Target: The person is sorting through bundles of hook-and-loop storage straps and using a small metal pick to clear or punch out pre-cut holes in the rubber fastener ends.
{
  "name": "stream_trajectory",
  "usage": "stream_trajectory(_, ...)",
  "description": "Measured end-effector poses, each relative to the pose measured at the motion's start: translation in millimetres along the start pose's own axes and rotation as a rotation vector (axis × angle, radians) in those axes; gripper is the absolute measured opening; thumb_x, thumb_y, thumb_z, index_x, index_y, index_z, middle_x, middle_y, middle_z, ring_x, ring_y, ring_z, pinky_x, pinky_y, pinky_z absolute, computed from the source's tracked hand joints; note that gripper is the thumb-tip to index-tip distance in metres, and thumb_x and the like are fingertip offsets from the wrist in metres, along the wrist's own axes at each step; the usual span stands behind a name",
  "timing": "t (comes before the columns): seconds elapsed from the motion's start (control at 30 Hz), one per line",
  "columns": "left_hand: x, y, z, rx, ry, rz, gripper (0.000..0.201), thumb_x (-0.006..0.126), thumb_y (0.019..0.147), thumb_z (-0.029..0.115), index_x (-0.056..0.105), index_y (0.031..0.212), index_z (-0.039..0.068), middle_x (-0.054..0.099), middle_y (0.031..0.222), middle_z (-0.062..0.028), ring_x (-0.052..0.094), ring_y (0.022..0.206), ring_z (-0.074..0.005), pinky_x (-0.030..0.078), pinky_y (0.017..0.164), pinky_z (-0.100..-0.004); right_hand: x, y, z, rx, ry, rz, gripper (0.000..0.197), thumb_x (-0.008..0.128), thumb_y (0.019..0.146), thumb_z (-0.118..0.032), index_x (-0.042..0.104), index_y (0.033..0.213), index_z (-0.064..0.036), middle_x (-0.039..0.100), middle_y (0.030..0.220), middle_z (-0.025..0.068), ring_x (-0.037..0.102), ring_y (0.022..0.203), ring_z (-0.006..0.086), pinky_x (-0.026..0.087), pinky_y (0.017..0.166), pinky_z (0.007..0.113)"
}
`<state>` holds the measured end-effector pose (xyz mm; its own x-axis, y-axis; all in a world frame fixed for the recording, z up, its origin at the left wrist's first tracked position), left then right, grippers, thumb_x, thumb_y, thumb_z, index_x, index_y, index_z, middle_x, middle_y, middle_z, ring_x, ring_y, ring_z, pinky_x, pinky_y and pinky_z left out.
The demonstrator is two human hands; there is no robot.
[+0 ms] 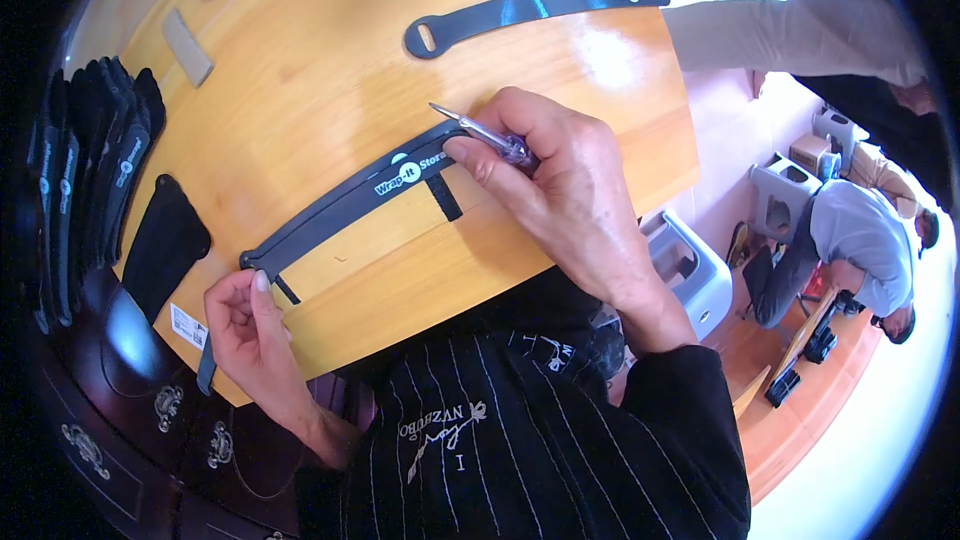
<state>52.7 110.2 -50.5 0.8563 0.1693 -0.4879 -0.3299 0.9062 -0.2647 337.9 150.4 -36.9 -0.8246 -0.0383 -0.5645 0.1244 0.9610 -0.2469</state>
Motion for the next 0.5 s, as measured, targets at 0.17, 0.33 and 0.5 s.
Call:
stream_trajectory(0.17,-1.2,0.4,0.3,0.014,0.014,-0.007,0.007,0.06,0.094,0.003,0.057,0.097,-0.002,0.052,0.08,0.0006,0.046,0.07,-0.0038,0.038,0.063,-0.0176,0.4,0.5,-1.2,-0.01,-0.021,-0.002,0.018,0.072,0.086,-0.015,0.062,0.087,-0.0002,0.058,0.069,0.0092,0.053,0.057,0.0163,0.043,0.054,0.03)
stream_trajectory(0.33,-2.1,0.7,-1.4,0.01,0.022,-0.003,0.007,0.061,0.094,0.003,0.057,0.097,-0.001,0.053,0.078,0.0006,0.046,0.067,-0.0031,0.037,0.06,-0.0165,1.0,0.9,-2.7,-0.024,-0.059,-0.013,0.019,0.071,0.086,-0.017,0.06,0.086,-0.0009,0.058,0.07,0.0101,0.054,0.057,0.019,0.043,0.055,0.031)
stream_trajectory(0.5,-1.0,2.8,1.7,0.016,0.052,-0.007,0.007,0.062,0.094,0.004,0.058,0.097,-0.001,0.053,0.076,0.001,0.045,0.063,-0.0027,0.035,0.055,-0.0165,0.2,2.1,-6.9,-0.006,-0.127,-0.014,0.02,0.07,0.087,-0.017,0.057,0.084,-0.002,0.057,0.068,0.0107,0.055,0.057,0.0211,0.043,0.055,0.032)
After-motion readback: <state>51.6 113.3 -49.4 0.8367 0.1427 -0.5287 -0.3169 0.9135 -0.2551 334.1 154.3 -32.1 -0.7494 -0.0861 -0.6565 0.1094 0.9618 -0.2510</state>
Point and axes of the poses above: each hand's wrist, its own y-axis towards the middle knuckle, its own x-axis out of the palm, z = x × y, the point moved 6 cm from there along y, towards the middle knuckle
